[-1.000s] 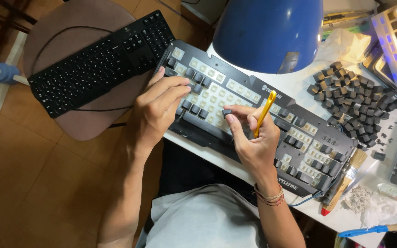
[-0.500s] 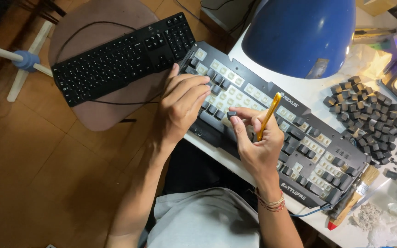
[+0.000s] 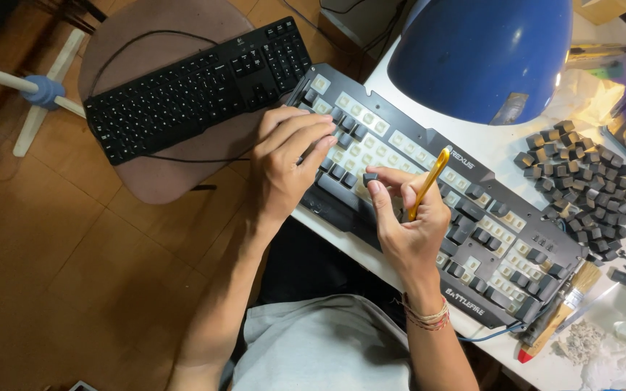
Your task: The person is assembling a mechanical keyboard by manually installing individual keycaps onto the switches.
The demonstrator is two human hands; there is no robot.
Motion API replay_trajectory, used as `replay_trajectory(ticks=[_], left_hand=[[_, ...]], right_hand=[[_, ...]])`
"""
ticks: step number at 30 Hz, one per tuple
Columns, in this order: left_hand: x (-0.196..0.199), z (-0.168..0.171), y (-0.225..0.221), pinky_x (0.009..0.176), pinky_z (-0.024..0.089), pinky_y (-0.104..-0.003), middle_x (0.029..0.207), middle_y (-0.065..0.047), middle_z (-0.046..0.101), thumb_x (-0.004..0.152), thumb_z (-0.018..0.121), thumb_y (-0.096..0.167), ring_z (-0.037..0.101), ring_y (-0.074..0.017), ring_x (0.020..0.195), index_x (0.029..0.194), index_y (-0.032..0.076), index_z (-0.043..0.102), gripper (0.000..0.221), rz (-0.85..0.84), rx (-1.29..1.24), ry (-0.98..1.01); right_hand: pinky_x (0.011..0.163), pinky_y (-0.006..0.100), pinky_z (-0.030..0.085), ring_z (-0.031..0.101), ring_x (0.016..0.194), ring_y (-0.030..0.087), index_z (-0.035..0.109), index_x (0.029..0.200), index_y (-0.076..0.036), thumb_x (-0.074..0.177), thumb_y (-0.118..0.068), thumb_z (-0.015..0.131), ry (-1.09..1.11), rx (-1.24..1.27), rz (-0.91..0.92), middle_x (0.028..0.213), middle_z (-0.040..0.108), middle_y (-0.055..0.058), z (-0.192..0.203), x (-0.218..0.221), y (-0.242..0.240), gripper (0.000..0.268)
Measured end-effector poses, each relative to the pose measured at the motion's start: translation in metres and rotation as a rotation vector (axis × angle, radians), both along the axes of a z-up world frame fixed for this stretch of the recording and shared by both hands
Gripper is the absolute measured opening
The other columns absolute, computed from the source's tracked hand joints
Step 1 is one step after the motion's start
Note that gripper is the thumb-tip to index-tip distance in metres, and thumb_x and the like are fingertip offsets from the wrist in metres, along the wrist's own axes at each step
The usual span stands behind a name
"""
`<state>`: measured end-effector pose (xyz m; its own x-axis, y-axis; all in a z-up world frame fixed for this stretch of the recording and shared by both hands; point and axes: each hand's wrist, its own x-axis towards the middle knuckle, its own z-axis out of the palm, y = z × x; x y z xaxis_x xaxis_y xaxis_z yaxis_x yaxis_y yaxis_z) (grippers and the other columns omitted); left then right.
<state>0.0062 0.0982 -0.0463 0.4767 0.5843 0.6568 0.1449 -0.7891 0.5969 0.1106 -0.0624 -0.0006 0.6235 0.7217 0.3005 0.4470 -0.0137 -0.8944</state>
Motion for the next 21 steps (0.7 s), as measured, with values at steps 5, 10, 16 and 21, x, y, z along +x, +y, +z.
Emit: replay_trajectory(ticks=[5, 10, 16, 21], left_hand=[[-0.001, 0.01, 0.0, 0.1, 0.054, -0.035, 0.101, 0.001, 0.078, 0.092, 0.083, 0.014, 0.066, -0.0208, 0.101, 0.098, 0.012, 0.08, 0.007, -0.037, -0.028, 0.021], [-0.002, 0.015, 0.0, 0.097, 0.055, -0.034, 0.099, -0.001, 0.078, 0.091, 0.084, 0.011, 0.065, -0.022, 0.1, 0.094, 0.011, 0.081, 0.005, -0.039, 0.003, 0.039], [-0.004, 0.026, 0.004, 0.09, 0.057, -0.033, 0.1, -0.005, 0.075, 0.095, 0.079, 0.008, 0.065, -0.0251, 0.102, 0.096, 0.008, 0.079, 0.001, -0.108, 0.045, 0.098], [-0.003, 0.027, 0.004, 0.088, 0.056, -0.036, 0.098, -0.008, 0.072, 0.096, 0.076, 0.005, 0.064, -0.0287, 0.101, 0.094, 0.004, 0.077, 0.003, -0.124, 0.108, 0.167]], right_hand=[[0.069, 0.029, 0.056, 0.073, 0.081, 0.023, 0.04, 0.08, -0.009, 0.099, 0.005, 0.068, 0.01, 0.011, -0.004, 0.104, 0.077, 0.022, -0.001, 0.0, 0.0, 0.037], [0.069, 0.028, 0.057, 0.074, 0.08, 0.023, 0.04, 0.079, -0.009, 0.098, 0.005, 0.07, 0.013, 0.012, -0.012, 0.104, 0.077, 0.022, -0.001, 0.0, -0.001, 0.038], [0.067, 0.027, 0.056, 0.072, 0.077, 0.021, 0.039, 0.079, -0.01, 0.098, 0.005, 0.069, 0.017, 0.022, -0.008, 0.102, 0.078, 0.02, 0.0, 0.001, 0.0, 0.039], [0.068, 0.025, 0.055, 0.071, 0.077, 0.016, 0.038, 0.08, -0.012, 0.098, 0.002, 0.07, 0.058, 0.043, -0.014, 0.103, 0.079, 0.017, 0.001, 0.002, -0.002, 0.039]])
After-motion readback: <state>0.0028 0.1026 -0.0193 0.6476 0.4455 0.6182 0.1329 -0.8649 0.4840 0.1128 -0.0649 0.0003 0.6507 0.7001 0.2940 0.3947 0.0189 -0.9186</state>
